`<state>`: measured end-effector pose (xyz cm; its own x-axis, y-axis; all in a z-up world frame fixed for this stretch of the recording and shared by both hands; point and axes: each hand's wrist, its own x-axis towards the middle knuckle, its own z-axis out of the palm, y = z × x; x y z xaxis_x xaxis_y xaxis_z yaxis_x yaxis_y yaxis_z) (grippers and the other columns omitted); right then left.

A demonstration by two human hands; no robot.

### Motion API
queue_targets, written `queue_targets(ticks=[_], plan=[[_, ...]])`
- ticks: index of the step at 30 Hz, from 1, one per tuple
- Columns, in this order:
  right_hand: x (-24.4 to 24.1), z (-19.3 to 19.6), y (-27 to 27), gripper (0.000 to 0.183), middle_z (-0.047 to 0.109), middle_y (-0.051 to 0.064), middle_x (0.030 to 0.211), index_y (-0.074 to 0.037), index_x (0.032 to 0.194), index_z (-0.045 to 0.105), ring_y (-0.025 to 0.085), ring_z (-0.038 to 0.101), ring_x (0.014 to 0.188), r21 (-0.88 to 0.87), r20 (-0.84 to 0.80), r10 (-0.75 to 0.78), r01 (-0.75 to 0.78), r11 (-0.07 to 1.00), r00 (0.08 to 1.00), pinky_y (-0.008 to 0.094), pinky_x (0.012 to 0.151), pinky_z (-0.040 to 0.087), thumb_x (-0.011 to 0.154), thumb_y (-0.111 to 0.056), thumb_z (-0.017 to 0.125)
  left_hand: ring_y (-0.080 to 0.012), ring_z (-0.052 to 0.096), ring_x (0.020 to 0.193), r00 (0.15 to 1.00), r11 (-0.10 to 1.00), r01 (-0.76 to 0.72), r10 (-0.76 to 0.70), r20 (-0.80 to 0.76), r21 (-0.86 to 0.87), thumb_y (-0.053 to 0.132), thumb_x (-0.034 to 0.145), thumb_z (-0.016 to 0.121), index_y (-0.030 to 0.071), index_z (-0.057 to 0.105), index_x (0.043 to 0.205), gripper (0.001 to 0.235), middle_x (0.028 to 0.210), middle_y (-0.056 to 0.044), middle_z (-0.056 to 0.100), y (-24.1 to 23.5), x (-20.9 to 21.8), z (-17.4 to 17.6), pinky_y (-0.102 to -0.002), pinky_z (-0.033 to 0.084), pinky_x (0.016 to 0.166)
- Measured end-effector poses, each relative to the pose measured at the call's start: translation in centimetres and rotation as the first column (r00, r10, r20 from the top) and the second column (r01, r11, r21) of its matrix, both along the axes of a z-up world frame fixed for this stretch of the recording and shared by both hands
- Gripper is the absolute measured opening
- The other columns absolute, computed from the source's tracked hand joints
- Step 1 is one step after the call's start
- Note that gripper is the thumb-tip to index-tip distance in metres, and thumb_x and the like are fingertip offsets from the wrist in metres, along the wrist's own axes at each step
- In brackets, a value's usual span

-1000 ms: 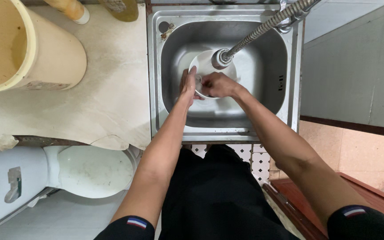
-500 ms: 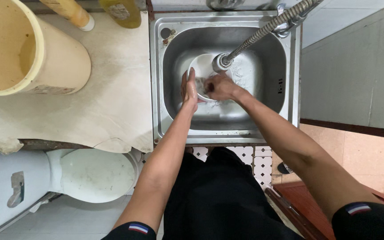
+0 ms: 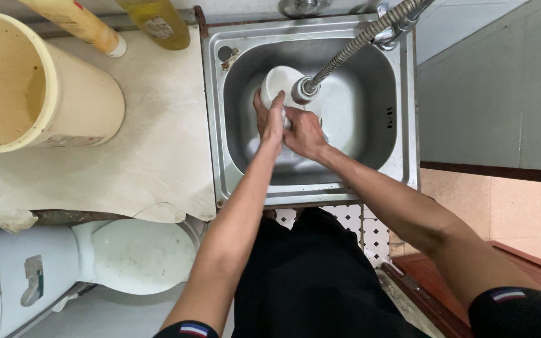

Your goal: The person assembles a meal in a styrofoam container by adding sauces, sliced vegetables, and cooked meat using tongs and scissors. The person then closes the container, places it in a plastic bag, and washes several buckets in a sink.

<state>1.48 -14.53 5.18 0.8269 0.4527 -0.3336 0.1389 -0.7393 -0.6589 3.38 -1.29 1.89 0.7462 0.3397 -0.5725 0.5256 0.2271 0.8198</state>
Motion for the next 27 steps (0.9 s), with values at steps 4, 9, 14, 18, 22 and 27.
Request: queue_targets(ticks=[4, 9, 14, 18, 22, 27], plan=[[0.2, 0.6, -1.0, 0.049, 0.074, 0.026, 0.105, 0.001, 0.119, 0.067, 0.040, 0.073, 0.084, 0.179, 0.344, 0.207, -0.280, 0.943, 0.916, 0.049, 0.071, 0.057, 0.070, -0.002, 0.070, -0.0327, 0.056, 0.130, 0.984, 0.972, 0.174, -0.177, -0.002, -0.159, 0.048, 0.087, 0.061, 0.012, 0.044, 0.152, 0.076, 0.148, -0.020, 0.055, 1.7, 0.1, 1.0, -0.047, 0.044, 0.106], [0.2, 0.6, -1.9, 0.038, 0.075, 0.017, 0.104, -0.007, 0.119, 0.069, 0.035, 0.074, 0.093, -0.013, 0.159, 0.209, -0.209, 0.978, 0.965, 0.046, 0.083, 0.059, 0.082, 0.000, 0.067, -0.0344, 0.050, 0.131, 0.993, 1.000, 0.026, -0.026, -0.113, -0.001, 0.047, 0.083, 0.062, 0.019, 0.033, 0.155, 0.082, 0.149, -0.014, 0.045, 1.4, -0.3, 1.3, -0.052, 0.046, 0.103], [-0.2, 0.5, -1.9, 0.061, 0.071, 0.025, 0.111, 0.002, 0.125, 0.065, 0.043, 0.069, 0.090, 0.122, 0.307, 0.369, -0.421, 0.899, 0.877, 0.055, 0.077, 0.055, 0.064, 0.000, 0.075, -0.0340, 0.054, 0.133, 0.976, 0.976, 0.203, -0.208, -0.067, -0.081, 0.047, 0.087, 0.059, 0.014, 0.044, 0.151, 0.074, 0.147, -0.015, 0.055, 2.5, -0.5, 1.5, -0.050, 0.046, 0.104], [0.2, 0.6, -1.8, 0.050, 0.075, 0.019, 0.115, -0.008, 0.119, 0.069, 0.035, 0.074, 0.099, 0.035, 0.342, 0.266, -0.295, 0.955, 0.901, 0.043, 0.080, 0.059, 0.071, 0.003, 0.064, -0.0337, 0.052, 0.133, 0.996, 0.997, 0.073, -0.071, -0.062, 0.031, 0.043, 0.087, 0.060, 0.018, 0.037, 0.154, 0.075, 0.149, -0.014, 0.049, 2.5, -0.3, 1.0, -0.048, 0.042, 0.106], [-0.7, 0.3, -0.7, 0.049, 0.073, 0.015, 0.117, -0.011, 0.135, 0.065, 0.031, 0.073, 0.110, 0.057, -0.052, 0.099, -0.096, 0.994, 0.994, 0.042, 0.098, 0.058, 0.087, -0.002, 0.066, -0.0319, 0.047, 0.137, 0.995, 0.999, -0.046, 0.043, 0.096, 0.029, 0.039, 0.092, 0.062, 0.014, 0.039, 0.154, 0.070, 0.153, -0.014, 0.047, 0.6, -1.5, 0.4, -0.043, 0.037, 0.112], [1.6, -0.4, -4.7, 0.067, 0.056, 0.004, 0.148, -0.025, 0.140, 0.059, 0.027, 0.045, 0.139, -0.200, 0.376, 0.660, -0.638, 0.744, 0.651, 0.054, 0.118, 0.021, 0.076, -0.003, 0.060, -0.0403, 0.064, 0.118, 0.934, 0.940, 0.340, -0.338, -0.114, -0.003, 0.045, 0.082, 0.054, 0.016, 0.045, 0.150, 0.075, 0.137, -0.017, 0.060, 4.5, -0.9, 1.2, -0.061, 0.055, 0.087]])
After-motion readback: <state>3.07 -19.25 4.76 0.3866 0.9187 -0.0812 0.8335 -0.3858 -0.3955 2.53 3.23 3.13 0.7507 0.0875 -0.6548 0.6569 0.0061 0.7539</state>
